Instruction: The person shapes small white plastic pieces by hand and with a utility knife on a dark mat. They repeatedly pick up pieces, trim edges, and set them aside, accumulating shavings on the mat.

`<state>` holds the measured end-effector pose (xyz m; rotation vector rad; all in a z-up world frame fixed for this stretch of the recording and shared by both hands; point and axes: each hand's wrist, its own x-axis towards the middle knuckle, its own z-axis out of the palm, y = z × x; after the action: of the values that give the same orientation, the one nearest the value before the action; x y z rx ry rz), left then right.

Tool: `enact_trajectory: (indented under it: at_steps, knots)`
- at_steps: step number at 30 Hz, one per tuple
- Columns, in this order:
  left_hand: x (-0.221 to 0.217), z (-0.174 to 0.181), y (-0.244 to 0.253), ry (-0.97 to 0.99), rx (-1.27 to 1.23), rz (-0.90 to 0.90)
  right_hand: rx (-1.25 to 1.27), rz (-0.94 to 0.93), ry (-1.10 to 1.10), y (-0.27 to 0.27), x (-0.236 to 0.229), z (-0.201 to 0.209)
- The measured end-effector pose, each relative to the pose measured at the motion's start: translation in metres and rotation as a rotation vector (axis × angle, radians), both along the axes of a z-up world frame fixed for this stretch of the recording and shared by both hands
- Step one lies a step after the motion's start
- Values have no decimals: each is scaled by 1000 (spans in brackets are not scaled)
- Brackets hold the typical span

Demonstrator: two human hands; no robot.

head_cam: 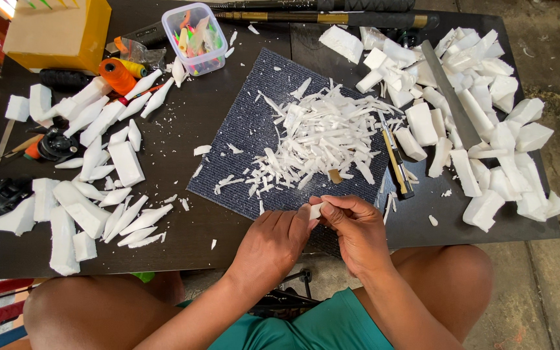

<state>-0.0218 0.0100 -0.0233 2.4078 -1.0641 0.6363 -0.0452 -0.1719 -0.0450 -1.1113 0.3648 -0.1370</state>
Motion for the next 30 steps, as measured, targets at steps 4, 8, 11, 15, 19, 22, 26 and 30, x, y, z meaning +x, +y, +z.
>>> enact_trajectory:
  at_steps: [4, 8, 11, 15, 19, 22, 26, 30]
  knots:
    - [-4, 1, -4, -32, 54, 60, -7, -8, 7, 1, -2, -7]
    - [-7, -2, -8, 7, 94, 107, -68, -51, -50, 7, -3, -6]
    - [-9, 1, -8, 25, 129, 122, -201, -66, -65, 14, -3, 5]
    - [-9, 1, -9, 126, 67, 91, -345, -55, -84, 17, -5, 10]
    - [-7, 6, -4, 559, -210, -46, -417, -45, -99, 11, -6, 8]
    - [-1, 13, 0, 852, -310, -118, -382, 50, -121, 3, -5, 6]
    - [3, 13, 2, 899, -487, -150, -459, 64, -159, -2, -6, 7]
    - [6, 14, 3, 761, -526, -163, -448, 70, -190, 0, -6, 11]
